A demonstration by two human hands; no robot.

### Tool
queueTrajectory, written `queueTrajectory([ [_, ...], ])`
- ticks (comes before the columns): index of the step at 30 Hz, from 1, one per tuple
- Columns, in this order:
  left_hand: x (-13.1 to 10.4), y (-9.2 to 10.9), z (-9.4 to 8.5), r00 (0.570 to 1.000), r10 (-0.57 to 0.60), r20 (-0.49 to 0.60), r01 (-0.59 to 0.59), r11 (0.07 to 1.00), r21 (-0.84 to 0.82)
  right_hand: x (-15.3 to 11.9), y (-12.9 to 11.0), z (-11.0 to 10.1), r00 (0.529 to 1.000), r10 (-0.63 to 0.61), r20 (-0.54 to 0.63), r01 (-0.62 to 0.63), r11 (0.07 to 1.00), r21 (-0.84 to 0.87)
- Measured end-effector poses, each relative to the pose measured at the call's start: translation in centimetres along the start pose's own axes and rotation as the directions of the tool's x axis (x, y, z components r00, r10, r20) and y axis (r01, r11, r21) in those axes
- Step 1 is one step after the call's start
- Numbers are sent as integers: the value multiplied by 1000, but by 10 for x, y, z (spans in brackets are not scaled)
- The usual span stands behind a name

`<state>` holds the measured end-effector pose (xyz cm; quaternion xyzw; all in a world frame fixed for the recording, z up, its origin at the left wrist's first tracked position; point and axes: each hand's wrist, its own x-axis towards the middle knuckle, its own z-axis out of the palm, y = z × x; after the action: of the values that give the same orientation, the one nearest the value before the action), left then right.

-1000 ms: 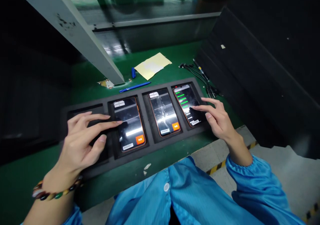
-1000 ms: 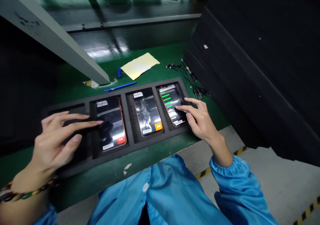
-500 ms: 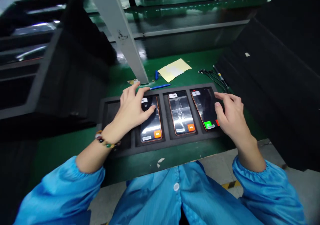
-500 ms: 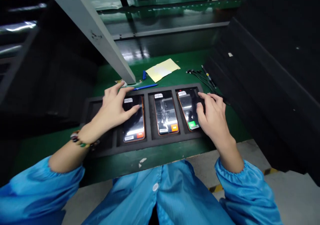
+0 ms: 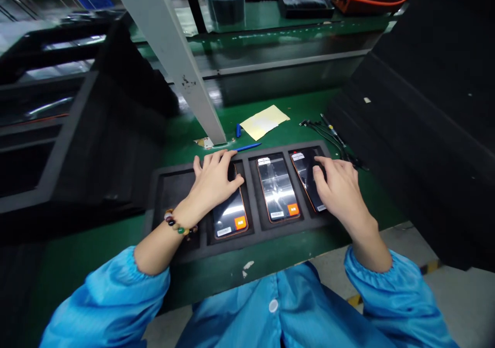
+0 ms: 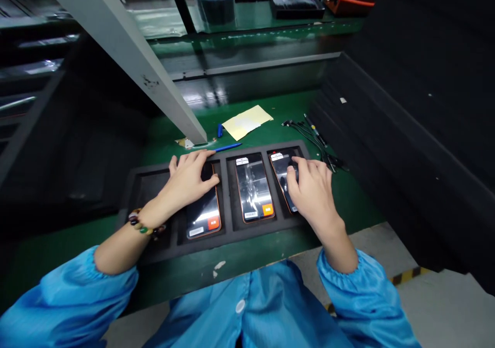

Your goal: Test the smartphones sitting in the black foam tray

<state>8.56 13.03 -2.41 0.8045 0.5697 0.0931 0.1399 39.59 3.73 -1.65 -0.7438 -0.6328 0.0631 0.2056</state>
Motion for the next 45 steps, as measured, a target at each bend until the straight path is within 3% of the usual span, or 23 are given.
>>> queueTrajectory([
  [4,-4,0,1,1000,13,-15,-13,1000,2,1,3,0,999,27,34,-29,998,48],
  [14,-5,5,4,998,20,-63,-15,997,72,-3,25,1,996,85,2,-80,931,356],
  [19,-7,3,4,997,27,-71,-23,999,47,-13,25,3,997,76,-27,-61,927,371],
  [24,-9,5,6,998,44,-50,-42,998,48,-14,30,7,983,158,-91,-116,927,356],
  [28,-9,6,7,997,47,-64,-44,998,46,-14,34,3,990,139,-37,-119,937,328],
  [30,-9,3,6,996,50,-77,-50,999,9,-19,22,0,996,82,-31,-70,960,271],
  [33,-8,-6,-1,995,51,-80,-60,992,-111,-34,-12,1,996,-88,-34,92,981,173],
  [36,-5,-16,-10,997,48,-62,-61,971,-233,-50,-51,11,960,-273,61,265,957,117],
  [40,4,-31,-19,997,17,-77,-47,917,-397,-64,-82,24,938,-315,147,310,949,57],
  [43,10,-41,-21,996,-26,-87,-16,889,-458,-67,-89,27,922,-336,191,321,941,105],
  [45,12,-44,-21,998,-23,-66,-10,888,-461,-64,-88,26,938,-309,157,292,948,124],
])
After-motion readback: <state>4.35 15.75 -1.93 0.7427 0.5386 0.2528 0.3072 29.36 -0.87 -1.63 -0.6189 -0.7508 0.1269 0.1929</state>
